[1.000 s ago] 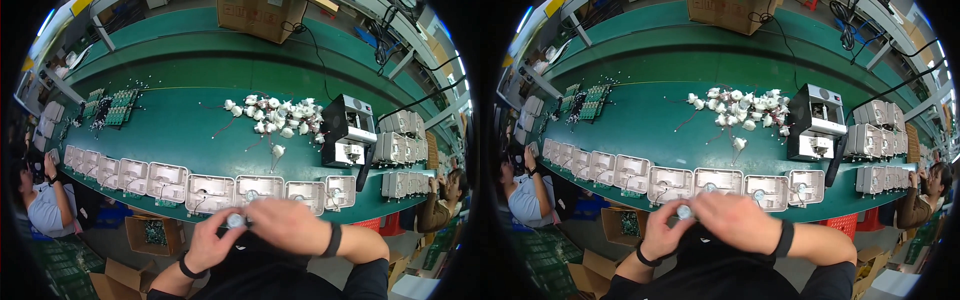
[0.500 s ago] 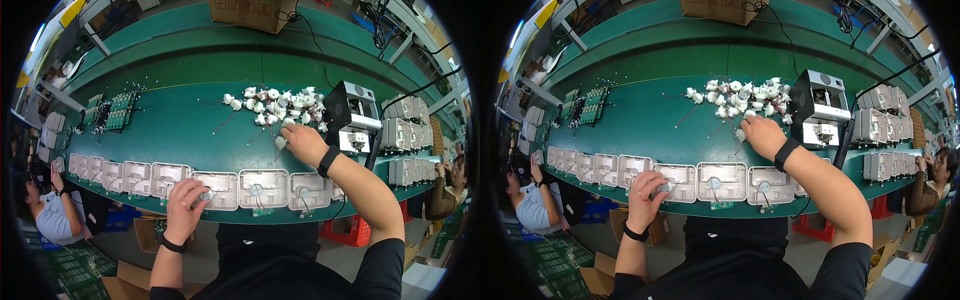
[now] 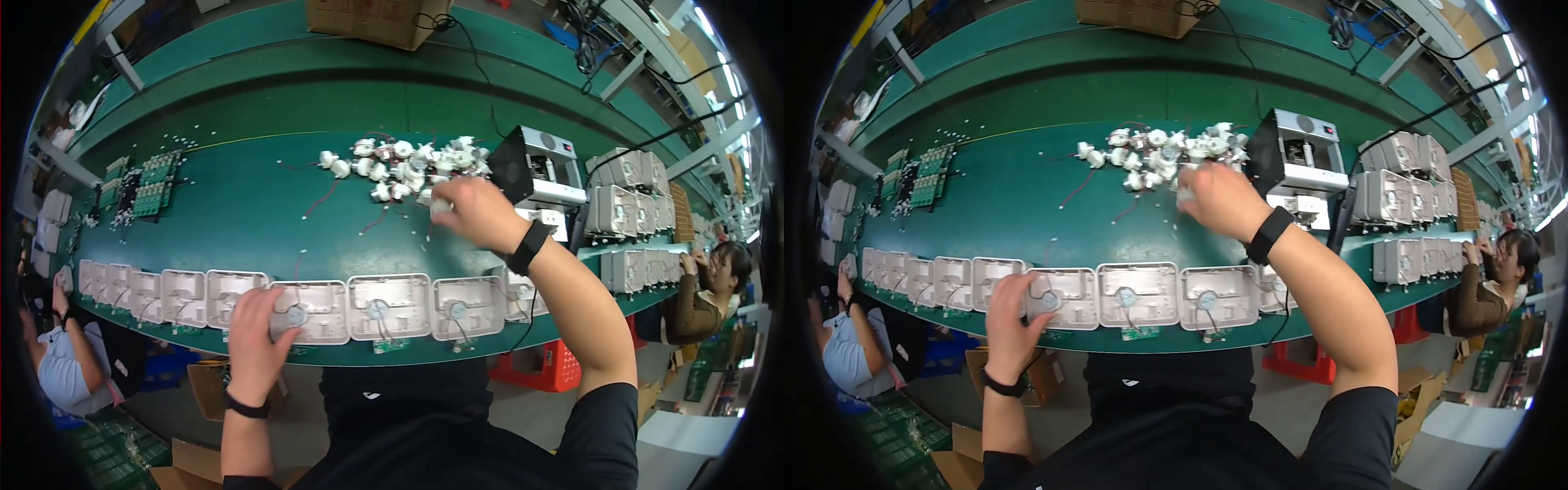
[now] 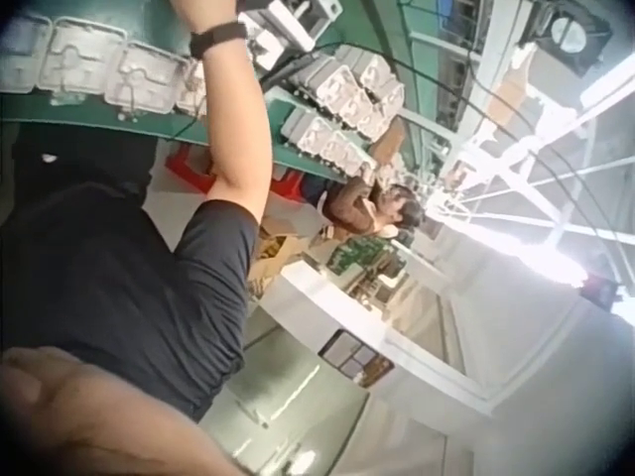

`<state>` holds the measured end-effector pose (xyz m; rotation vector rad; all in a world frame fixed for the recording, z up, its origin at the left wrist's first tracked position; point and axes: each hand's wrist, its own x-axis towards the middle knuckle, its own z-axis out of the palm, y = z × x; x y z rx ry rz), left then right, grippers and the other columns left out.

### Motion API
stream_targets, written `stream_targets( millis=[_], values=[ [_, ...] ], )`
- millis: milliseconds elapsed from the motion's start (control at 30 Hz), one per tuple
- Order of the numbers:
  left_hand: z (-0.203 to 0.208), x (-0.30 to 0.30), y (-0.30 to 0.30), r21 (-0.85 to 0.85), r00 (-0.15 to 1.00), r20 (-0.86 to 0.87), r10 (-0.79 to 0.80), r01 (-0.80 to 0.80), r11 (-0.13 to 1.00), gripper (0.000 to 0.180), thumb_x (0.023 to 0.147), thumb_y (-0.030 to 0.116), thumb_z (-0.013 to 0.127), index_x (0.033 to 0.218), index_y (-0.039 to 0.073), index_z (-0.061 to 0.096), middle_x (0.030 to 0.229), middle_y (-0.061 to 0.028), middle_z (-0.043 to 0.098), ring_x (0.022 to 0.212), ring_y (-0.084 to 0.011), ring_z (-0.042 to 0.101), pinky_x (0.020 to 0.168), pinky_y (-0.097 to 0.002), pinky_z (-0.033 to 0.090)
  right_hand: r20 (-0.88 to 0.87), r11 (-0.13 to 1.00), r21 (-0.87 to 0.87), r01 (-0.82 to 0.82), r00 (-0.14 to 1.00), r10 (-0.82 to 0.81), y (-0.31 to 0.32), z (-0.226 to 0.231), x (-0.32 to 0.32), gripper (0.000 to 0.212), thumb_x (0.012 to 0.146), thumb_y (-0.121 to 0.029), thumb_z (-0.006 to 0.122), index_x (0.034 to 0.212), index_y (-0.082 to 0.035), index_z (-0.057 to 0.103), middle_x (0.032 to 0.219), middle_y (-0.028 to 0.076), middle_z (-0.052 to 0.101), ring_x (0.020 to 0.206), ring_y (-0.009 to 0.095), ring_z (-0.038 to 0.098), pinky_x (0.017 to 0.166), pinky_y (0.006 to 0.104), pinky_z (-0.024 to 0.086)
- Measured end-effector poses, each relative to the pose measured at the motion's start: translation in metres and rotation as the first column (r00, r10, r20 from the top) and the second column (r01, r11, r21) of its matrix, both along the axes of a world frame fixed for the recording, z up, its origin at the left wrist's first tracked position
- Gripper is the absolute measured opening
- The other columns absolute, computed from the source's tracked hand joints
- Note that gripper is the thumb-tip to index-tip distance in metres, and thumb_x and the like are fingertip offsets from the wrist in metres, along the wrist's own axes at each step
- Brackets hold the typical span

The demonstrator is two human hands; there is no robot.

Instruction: The person places motors into plastic housings by hand, secures them with screws using a power screwdriver, and moves the assembled units to a stack.

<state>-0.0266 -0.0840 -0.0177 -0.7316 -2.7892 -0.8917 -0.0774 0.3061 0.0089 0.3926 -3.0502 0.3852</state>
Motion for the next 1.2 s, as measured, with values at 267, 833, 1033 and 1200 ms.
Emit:
stream_targets(
  millis=[267, 833, 1033, 1200],
  values=[
    [0.033, 0.010, -0.005, 0.400, 0.964, 0.177, 0.199, -0.256, 0.880, 0.044, 0.076, 0.001, 0.077, 0.118, 0.002, 0.064, 0.107, -0.0123, 0.071, 0.104, -0.0246, 0.065, 0.093, -0.0339, 0.048, 0.094, 0.907, -0.299, 0.297, 0.955, -0.282, 0.014, 0.083, 0.001, 0.031, 0.081, -0.024, 0.078, 0.100, 0.000, 0.071, 0.075, 0.015, 0.067, 0.066, 0.028, 0.064, 0.066, 0.0366, 0.052],
    [0.048, 0.035, 0.082, 0.541, 0.881, 0.350, -0.318, 0.088, 0.837, 0.025, 0.085, 0.000, 0.072, 0.109, -0.002, 0.067, 0.094, -0.0092, 0.075, 0.093, -0.0178, 0.070, 0.086, -0.0305, 0.053, -0.103, 0.990, 0.132, 0.043, 0.994, -0.030, 0.009, -0.003, 0.040, 0.038, 0.079, -0.017, 0.079, 0.112, -0.004, 0.067, 0.098, 0.015, 0.067, 0.076, 0.031, 0.068, 0.066, 0.0415, 0.055],
    [0.034, 0.044, 0.079, 0.732, 0.535, 0.660, -0.527, -0.303, 0.610, 0.033, 0.094, 0.003, 0.068, 0.125, -0.003, 0.061, 0.111, -0.0114, 0.072, 0.107, -0.0164, 0.068, 0.091, -0.0282, 0.053, -0.165, 0.826, -0.498, -0.264, 0.964, 0.209, -0.082, 0.067, 0.072, 0.033, 0.080, -0.010, 0.077, 0.110, -0.002, 0.063, 0.098, 0.010, 0.065, 0.079, 0.022, 0.068, 0.063, 0.0334, 0.057],
    [0.020, 0.046, 0.089, 0.752, 0.503, 0.658, -0.561, -0.401, 0.522, 0.043, 0.095, 0.001, 0.066, 0.136, -0.004, 0.054, 0.123, -0.0116, 0.068, 0.113, -0.0160, 0.065, 0.097, -0.0283, 0.051, -0.417, 0.878, -0.190, -0.438, 0.846, 0.332, -0.105, 0.049, 0.095, 0.037, 0.080, -0.015, 0.079, 0.109, -0.001, 0.062, 0.100, 0.008, 0.064, 0.078, 0.020, 0.068, 0.064, 0.0319, 0.057]
  ],
)
